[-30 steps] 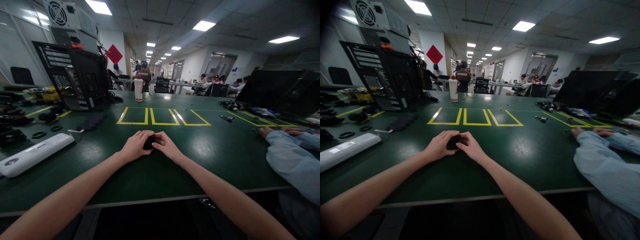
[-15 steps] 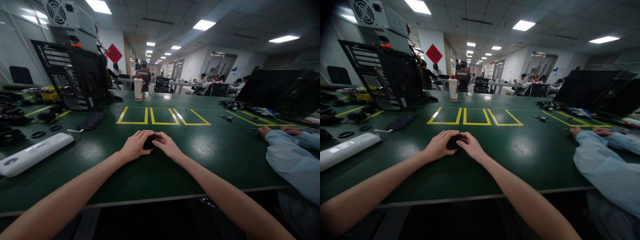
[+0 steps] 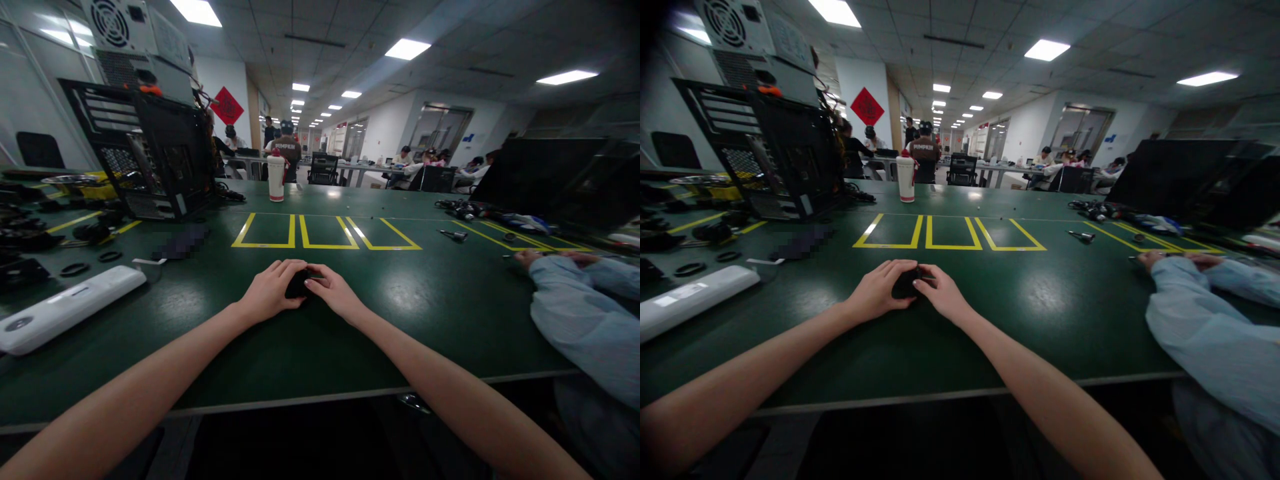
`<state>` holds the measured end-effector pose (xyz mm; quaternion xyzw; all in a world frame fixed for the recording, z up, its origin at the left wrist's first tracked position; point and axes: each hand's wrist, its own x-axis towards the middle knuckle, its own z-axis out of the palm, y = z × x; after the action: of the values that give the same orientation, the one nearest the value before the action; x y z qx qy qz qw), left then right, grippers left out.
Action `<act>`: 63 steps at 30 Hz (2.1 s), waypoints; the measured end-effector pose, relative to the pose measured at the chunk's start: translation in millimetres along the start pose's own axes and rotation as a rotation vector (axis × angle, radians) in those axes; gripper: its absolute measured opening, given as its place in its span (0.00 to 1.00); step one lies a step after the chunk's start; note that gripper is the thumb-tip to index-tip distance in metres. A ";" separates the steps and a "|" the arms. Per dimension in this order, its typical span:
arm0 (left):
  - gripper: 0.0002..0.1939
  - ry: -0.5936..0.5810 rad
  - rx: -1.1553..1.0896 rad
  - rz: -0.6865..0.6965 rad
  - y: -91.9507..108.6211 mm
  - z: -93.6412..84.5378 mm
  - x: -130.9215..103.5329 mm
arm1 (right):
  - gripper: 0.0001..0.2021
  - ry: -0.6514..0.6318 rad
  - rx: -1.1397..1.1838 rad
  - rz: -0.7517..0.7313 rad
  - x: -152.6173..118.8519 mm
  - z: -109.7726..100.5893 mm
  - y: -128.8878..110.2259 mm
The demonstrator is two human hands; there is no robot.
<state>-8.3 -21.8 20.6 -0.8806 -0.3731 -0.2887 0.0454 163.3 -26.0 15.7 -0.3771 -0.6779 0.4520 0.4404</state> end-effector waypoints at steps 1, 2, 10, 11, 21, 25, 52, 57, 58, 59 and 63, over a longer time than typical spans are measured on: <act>0.29 0.000 0.001 0.001 0.0 -0.1 0.0 | 0.15 -0.009 0.005 0.017 -0.1 -0.1 -0.3; 0.29 0.000 0.002 0.004 0.0 -0.2 0.0 | 0.15 -0.021 0.017 0.028 -0.4 -0.1 -0.5; 0.30 0.009 -0.005 0.008 -0.3 -0.3 -0.1 | 0.10 0.006 0.009 -0.056 -2.1 0.8 5.8; 0.30 0.006 -0.004 0.006 -0.2 -0.3 0.0 | 0.09 0.015 -0.001 -0.066 -1.6 0.8 6.7; 0.29 0.005 -0.010 0.013 0.8 -1.7 -0.1 | 0.15 -0.013 -0.033 -0.024 -2.1 -1.4 1.6; 0.29 0.005 -0.011 0.014 0.5 -1.7 -0.3 | 0.14 -0.024 -0.001 -0.020 -3.8 -0.6 1.6; 0.30 0.014 -0.028 0.007 -0.2 -0.8 0.4 | 0.13 0.002 -0.044 -0.094 -2.2 -1.4 2.9; 0.30 -0.002 -0.022 0.008 0.0 -1.7 0.5 | 0.15 -0.023 -0.035 -0.052 -2.6 -0.9 2.4; 0.30 0.000 -0.021 0.007 0.1 -1.7 0.4 | 0.15 -0.023 -0.020 -0.051 -3.0 -0.2 2.1; 0.30 0.004 -0.020 0.004 0.2 -1.7 0.4 | 0.14 -0.019 -0.005 -0.055 -3.4 0.5 1.8; 0.30 0.006 -0.023 -0.001 0.2 -1.3 0.4 | 0.09 0.005 0.002 -0.080 -4.3 2.1 0.3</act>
<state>-8.6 -22.1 21.9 -0.8801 -0.3699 -0.2954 0.0361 162.8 -30.4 13.9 -0.3504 -0.6909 0.4337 0.4602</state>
